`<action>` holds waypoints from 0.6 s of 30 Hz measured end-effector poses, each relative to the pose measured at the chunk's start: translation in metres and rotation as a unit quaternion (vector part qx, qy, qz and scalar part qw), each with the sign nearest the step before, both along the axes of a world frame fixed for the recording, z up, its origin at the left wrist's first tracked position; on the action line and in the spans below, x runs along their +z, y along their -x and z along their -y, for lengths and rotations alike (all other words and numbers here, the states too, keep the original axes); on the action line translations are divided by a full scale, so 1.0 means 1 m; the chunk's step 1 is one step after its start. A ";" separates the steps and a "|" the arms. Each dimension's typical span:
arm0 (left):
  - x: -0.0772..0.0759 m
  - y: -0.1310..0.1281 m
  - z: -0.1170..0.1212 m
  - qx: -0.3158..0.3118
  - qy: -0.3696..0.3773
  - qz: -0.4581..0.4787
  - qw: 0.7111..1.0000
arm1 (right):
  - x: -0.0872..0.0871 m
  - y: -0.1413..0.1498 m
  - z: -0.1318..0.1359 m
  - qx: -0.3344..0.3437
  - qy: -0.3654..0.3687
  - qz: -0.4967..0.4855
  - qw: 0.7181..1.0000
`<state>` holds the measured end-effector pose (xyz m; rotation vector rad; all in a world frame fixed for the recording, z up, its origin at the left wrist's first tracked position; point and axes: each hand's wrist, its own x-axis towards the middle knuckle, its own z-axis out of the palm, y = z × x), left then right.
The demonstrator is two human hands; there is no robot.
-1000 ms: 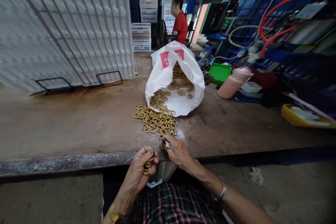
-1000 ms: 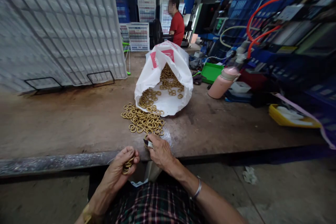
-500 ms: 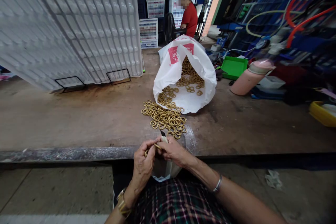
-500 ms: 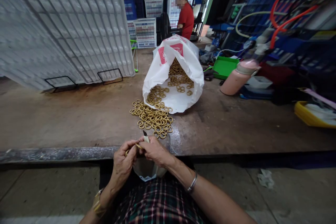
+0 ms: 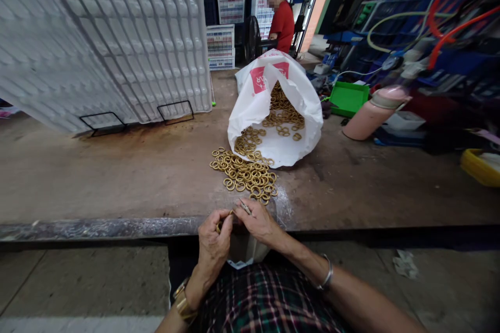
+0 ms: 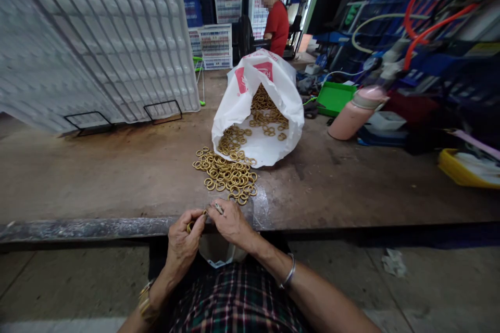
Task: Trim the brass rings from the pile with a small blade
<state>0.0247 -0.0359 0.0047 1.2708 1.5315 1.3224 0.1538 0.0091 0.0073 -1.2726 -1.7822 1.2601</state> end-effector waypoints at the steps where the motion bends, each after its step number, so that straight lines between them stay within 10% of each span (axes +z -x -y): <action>1: 0.001 -0.001 0.000 -0.003 0.018 0.021 1.000 | -0.001 0.001 -0.001 0.001 0.001 -0.001 1.000; 7: 0.003 -0.004 0.002 -0.047 0.186 0.186 0.964 | -0.004 0.002 -0.003 0.005 0.020 -0.004 1.000; 18: -0.002 -0.003 0.001 -0.101 0.179 0.262 0.943 | -0.002 0.000 -0.006 0.023 0.069 -0.034 0.997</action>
